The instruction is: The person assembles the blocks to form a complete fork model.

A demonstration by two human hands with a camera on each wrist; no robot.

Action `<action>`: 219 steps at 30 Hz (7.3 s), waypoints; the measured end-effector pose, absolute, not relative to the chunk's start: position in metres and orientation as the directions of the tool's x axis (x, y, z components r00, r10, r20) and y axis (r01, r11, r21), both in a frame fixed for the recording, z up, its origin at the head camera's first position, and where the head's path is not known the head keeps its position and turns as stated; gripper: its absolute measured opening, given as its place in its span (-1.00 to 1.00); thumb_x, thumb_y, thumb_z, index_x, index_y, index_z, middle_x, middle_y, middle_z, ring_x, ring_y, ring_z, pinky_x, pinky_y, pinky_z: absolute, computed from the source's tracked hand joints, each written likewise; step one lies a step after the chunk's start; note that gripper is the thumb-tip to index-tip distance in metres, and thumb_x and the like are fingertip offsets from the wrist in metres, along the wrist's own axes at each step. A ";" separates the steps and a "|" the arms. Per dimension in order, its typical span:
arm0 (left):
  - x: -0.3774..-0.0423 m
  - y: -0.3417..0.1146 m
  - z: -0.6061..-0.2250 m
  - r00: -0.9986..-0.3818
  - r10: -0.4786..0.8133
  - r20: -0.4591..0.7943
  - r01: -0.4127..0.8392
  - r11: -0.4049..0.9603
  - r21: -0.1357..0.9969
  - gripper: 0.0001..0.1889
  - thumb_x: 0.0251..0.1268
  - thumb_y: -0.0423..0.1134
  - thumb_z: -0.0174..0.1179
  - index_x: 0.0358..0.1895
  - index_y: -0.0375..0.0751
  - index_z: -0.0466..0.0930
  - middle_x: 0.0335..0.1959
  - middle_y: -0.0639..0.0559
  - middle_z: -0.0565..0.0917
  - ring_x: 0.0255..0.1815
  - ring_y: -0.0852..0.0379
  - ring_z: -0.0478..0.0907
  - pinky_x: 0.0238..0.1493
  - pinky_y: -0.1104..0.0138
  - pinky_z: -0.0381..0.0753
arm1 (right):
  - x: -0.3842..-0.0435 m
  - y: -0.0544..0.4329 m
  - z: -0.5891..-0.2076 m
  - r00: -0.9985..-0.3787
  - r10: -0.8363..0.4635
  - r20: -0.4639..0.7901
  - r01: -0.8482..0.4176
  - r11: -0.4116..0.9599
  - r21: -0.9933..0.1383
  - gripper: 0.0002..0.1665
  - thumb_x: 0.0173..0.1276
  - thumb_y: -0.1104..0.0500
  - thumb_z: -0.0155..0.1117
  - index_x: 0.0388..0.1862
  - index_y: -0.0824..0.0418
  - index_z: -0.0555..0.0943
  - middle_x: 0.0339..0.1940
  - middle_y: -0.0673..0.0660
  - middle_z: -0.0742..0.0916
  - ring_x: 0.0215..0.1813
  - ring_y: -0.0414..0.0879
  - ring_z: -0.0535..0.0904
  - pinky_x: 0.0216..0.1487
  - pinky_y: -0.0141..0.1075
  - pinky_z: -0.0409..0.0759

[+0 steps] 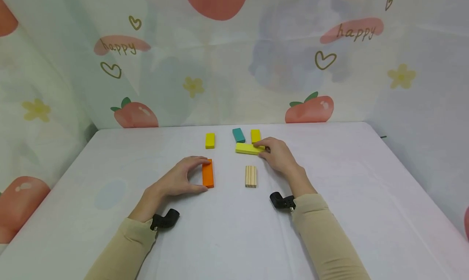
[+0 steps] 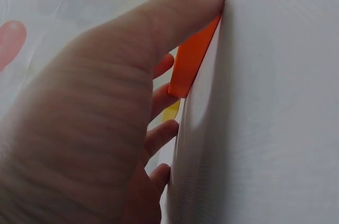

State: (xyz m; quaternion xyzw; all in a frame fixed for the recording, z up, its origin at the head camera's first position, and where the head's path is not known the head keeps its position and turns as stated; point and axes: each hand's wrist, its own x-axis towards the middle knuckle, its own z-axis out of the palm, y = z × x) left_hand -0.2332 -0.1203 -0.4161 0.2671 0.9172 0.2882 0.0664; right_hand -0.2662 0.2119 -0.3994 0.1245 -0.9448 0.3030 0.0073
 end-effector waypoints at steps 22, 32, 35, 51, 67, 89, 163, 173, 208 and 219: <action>-0.239 -0.106 -0.407 -0.820 0.571 0.041 0.470 0.631 0.617 -0.22 0.12 -0.01 0.51 0.46 0.04 0.45 0.51 0.06 0.39 0.55 -0.02 0.21 0.57 0.02 0.21 | -0.269 0.200 -0.389 -0.965 -0.252 0.077 -0.248 0.774 -0.583 -0.58 0.47 0.31 0.28 0.29 0.22 0.63 0.38 0.29 0.57 0.36 0.25 0.49 0.40 0.12 0.46; -0.241 -0.094 -0.409 -0.807 0.590 0.043 0.482 0.614 0.625 -0.22 0.12 0.01 0.50 0.46 0.03 0.45 0.51 0.04 0.40 0.57 -0.02 0.19 0.59 0.01 0.17 | -0.268 0.185 -0.386 -0.964 -0.258 0.056 -0.240 0.771 -0.590 -0.58 0.48 0.29 0.27 0.30 0.18 0.63 0.42 0.27 0.55 0.36 0.23 0.49 0.42 0.12 0.44; -0.241 -0.091 -0.409 -0.797 0.601 0.054 0.499 0.606 0.620 -0.22 0.12 0.01 0.50 0.45 0.02 0.45 0.50 0.03 0.41 0.57 -0.03 0.20 0.59 0.03 0.16 | -0.268 0.181 -0.385 -0.963 -0.264 0.056 -0.245 0.769 -0.590 -0.57 0.49 0.29 0.28 0.30 0.17 0.63 0.40 0.26 0.57 0.35 0.23 0.50 0.42 0.12 0.44; -0.243 -0.074 -0.410 -0.763 0.643 0.066 0.540 0.578 0.612 -0.24 0.12 0.00 0.52 0.43 -0.02 0.47 0.49 0.02 0.43 0.55 -0.04 0.22 0.59 0.05 0.15 | -0.273 0.166 -0.389 -0.946 -0.314 0.081 -0.300 0.754 -0.584 -0.61 0.48 0.28 0.28 0.26 0.16 0.66 0.36 0.21 0.62 0.34 0.19 0.51 0.43 0.12 0.43; -0.244 -0.070 -0.414 -0.734 0.677 0.053 0.577 0.580 0.575 -0.23 0.16 0.00 0.49 0.46 -0.06 0.44 0.48 0.04 0.45 0.55 0.06 0.25 0.64 0.06 -0.02 | -0.274 0.161 -0.395 -0.945 -0.323 0.046 -0.288 0.761 -0.581 -0.59 0.46 0.29 0.31 0.27 0.20 0.65 0.29 0.24 0.65 0.25 0.16 0.54 0.41 0.11 0.46; -0.233 -0.074 -0.411 -0.761 0.646 0.066 0.556 0.596 0.579 -0.29 0.17 -0.03 0.48 0.41 -0.02 0.50 0.49 0.10 0.43 0.53 -0.02 0.26 0.57 0.05 0.18 | -0.278 0.166 -0.391 -0.951 -0.310 0.002 -0.248 0.754 -0.609 -0.50 0.44 0.26 0.33 0.35 0.24 0.58 0.28 0.27 0.64 0.22 0.17 0.55 0.37 0.06 0.50; -0.230 -0.063 -0.406 -0.797 0.604 0.002 0.517 0.681 0.519 -0.42 0.33 -0.05 0.39 0.40 0.04 0.52 0.47 0.14 0.46 0.54 0.13 0.29 0.61 -0.16 -0.07 | -0.273 0.161 -0.387 -0.945 -0.321 -0.069 -0.219 0.774 -0.594 -0.52 0.45 0.27 0.33 0.33 0.20 0.61 0.27 0.25 0.64 0.16 0.14 0.52 0.35 0.03 0.53; -0.231 -0.063 -0.407 -0.795 0.606 0.001 0.517 0.678 0.523 -0.42 0.33 -0.06 0.39 0.41 0.03 0.52 0.47 0.12 0.47 0.54 0.13 0.29 0.61 -0.17 -0.08 | -0.273 0.161 -0.387 -0.941 -0.332 -0.068 -0.229 0.771 -0.594 -0.52 0.45 0.27 0.33 0.33 0.21 0.61 0.28 0.25 0.64 0.16 0.14 0.53 0.36 0.04 0.52; -0.244 -0.083 -0.406 -0.857 0.482 0.183 0.471 0.588 0.657 -0.50 0.31 -0.13 0.41 0.31 -0.05 0.58 0.35 0.06 0.56 0.43 0.00 0.37 0.51 0.05 0.32 | -0.269 0.182 -0.374 -0.959 -0.281 -0.042 -0.191 0.749 -0.634 -0.47 0.48 0.15 0.27 0.40 0.19 0.54 0.35 0.25 0.60 0.29 0.23 0.48 0.37 0.11 0.48; -0.254 -0.078 -0.405 -0.859 0.479 0.182 0.466 0.584 0.664 -0.51 0.33 -0.13 0.39 0.31 0.00 0.58 0.36 0.10 0.56 0.43 0.03 0.37 0.52 0.05 0.31 | -0.271 0.183 -0.377 -0.961 -0.276 -0.024 -0.199 0.746 -0.636 -0.43 0.49 0.12 0.28 0.42 0.22 0.51 0.37 0.27 0.58 0.30 0.24 0.47 0.38 0.12 0.49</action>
